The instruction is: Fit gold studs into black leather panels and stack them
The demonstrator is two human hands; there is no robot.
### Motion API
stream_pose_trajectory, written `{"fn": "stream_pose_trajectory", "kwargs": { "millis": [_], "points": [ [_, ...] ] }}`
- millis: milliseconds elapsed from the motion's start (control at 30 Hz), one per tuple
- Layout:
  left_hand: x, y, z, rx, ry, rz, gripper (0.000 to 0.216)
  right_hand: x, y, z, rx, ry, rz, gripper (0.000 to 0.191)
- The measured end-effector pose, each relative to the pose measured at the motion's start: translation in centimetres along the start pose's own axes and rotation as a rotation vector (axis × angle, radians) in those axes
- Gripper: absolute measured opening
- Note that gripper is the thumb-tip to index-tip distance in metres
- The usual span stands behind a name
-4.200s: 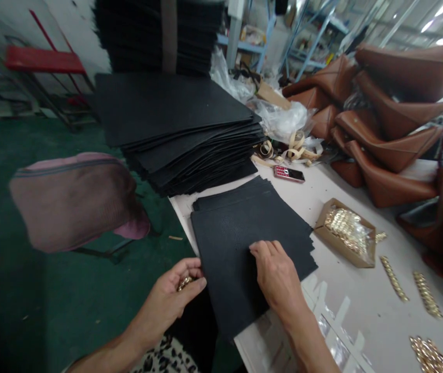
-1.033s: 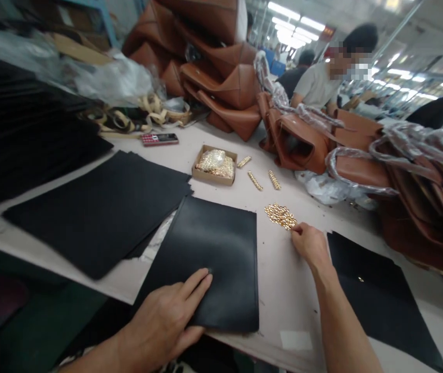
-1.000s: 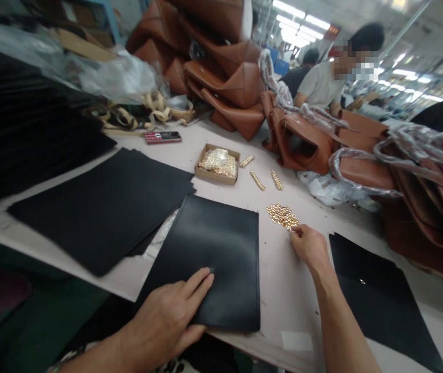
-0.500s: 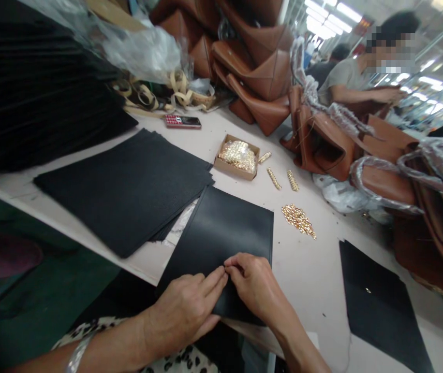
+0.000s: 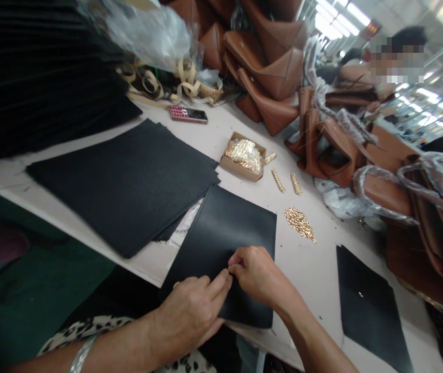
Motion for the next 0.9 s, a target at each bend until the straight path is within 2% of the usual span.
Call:
{"fn": "stream_pose_trajectory", "kwargs": {
  "millis": [200, 433, 567, 667, 733, 767, 867, 900],
  "points": [
    [-0.1, 0.0, 0.0, -0.005, -0.006, -0.053, 0.044, -0.4, -0.6, 0.2, 0.094, 0.049, 0.069, 0.013],
    [0.0, -0.3, 0.1, -0.012, 0.037, -0.024, 0.04, -0.6, -2.0, -0.1, 0.182, 0.041, 0.178, 0.004],
    [0.0, -0.3, 0.3, -0.009, 0.062, -0.04, 0.04, -0.6, -2.3, 0.1, 0.163, 0.066, 0.162, 0.005],
    [0.4, -0.3, 0.4, -0.004, 0.09, -0.038, 0.04, -0.6, -1.8, -0.6, 0.141, -0.056, 0.111, 0.01],
    [0.7, -0.3, 0.4, 0.001, 0.108, -0.024, 0.034, -1.0, -1.2, -1.7, 0.125, -0.127, 0.021, 0.016],
    [0.8, -0.2, 0.5, -0.003, 0.119, -0.02, 0.03, -1.5, -0.9, -2.4, 0.118, -0.135, -0.082, 0.019],
    [0.9, 0.1, 0.7, -0.013, 0.149, -0.067, 0.027, -3.5, 0.9, -4.8, 0.118, -0.104, -0.527, 0.027],
    [1.0, 0.3, 0.9, -0.009, 0.156, -0.099, 0.03, -3.8, 1.5, -5.7, 0.133, -0.157, -0.63, 0.034]
  ]
}}
Point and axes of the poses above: each hand's wrist, its own y-axis away from the middle knuckle, its own x-axis out of the palm, z = x × y, the point moved 4 cm from there along -y, towards the middle knuckle, and after that the axes turned 11 degrees about -y, right-handed, at the moved point
